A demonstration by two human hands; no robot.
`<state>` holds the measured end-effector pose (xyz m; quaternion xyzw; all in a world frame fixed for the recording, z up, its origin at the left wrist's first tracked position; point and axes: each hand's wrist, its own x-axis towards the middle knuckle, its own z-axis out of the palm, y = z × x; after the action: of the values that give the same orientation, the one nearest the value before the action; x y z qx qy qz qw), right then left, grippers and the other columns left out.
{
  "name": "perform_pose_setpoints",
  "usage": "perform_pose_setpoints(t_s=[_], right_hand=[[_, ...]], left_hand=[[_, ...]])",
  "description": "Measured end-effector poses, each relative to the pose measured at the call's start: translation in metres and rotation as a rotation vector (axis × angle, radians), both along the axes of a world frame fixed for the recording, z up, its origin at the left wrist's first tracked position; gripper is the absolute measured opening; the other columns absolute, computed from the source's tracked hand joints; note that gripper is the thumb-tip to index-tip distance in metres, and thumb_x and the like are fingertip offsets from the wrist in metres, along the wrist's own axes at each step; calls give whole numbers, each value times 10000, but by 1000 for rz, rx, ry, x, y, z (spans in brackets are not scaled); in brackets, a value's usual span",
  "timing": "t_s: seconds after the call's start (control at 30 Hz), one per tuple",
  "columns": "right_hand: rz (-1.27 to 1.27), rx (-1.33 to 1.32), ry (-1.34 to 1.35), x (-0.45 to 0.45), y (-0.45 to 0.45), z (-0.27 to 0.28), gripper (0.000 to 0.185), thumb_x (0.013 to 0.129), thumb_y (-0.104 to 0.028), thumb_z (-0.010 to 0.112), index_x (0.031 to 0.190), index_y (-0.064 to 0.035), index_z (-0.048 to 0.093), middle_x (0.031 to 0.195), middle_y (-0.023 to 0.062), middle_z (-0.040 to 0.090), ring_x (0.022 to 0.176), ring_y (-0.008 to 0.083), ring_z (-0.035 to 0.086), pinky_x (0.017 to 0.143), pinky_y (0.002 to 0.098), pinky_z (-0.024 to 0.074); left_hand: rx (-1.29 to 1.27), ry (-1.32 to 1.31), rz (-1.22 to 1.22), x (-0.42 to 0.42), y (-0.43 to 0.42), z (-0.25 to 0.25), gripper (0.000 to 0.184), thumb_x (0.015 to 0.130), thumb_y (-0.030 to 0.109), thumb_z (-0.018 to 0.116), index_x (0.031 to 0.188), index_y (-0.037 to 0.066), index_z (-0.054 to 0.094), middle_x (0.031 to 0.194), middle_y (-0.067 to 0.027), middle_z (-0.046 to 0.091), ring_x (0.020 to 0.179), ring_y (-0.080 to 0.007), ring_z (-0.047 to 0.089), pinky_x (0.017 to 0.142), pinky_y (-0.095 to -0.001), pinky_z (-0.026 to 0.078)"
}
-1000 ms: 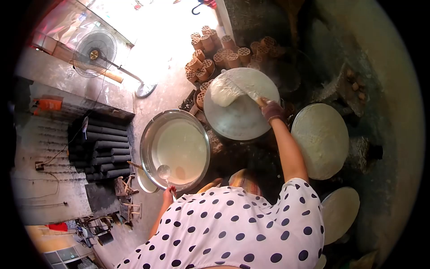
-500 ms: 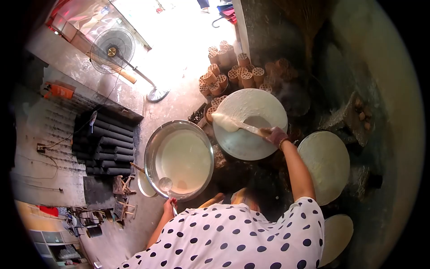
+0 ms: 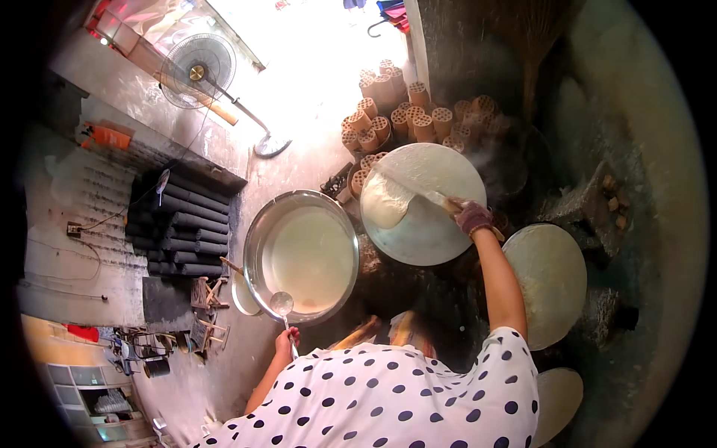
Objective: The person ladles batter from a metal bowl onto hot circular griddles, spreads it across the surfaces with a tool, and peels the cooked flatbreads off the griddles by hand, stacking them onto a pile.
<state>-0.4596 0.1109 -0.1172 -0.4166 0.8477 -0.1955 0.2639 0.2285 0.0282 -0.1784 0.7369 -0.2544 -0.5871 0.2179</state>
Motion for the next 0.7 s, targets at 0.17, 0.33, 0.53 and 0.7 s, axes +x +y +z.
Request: perform_pose_setpoints(t_s=[0.17,0.33,0.53,0.7], right_hand=[[331,9,-10,-9,22,5,436,758,-220,694,1189,-211,627,1161,117,629,1025,295,620,884,352,500],[31,-117,215,-26,1,-63,460,735,-186,703,1189,-192,630,1122,96,650,997,301,629,873,342,503],[170,-114,94,48,71,25,390,781,-238,682,1169,-219,641,1102,95,653,985,287,629,849,367,512],[-409,-814,-599,103,149,-25,390,863,12,558,1243,-70,577,969,40,649,782,128,603,721,248,524]], left_hand=[[-29,-5,33,-7,12,15,201,881,180,480,958,100,648,899,-16,682,802,-126,631,685,-322,445],[-10,41,7,1,14,17,209,889,169,474,978,84,644,904,-27,679,798,-132,633,672,-313,458],[-20,66,-56,-3,-15,7,201,885,155,477,964,65,639,869,-41,671,783,-137,633,641,-302,467],[-75,165,-187,9,-46,-24,220,887,164,472,964,44,640,826,-45,662,736,-151,630,624,-301,471]])
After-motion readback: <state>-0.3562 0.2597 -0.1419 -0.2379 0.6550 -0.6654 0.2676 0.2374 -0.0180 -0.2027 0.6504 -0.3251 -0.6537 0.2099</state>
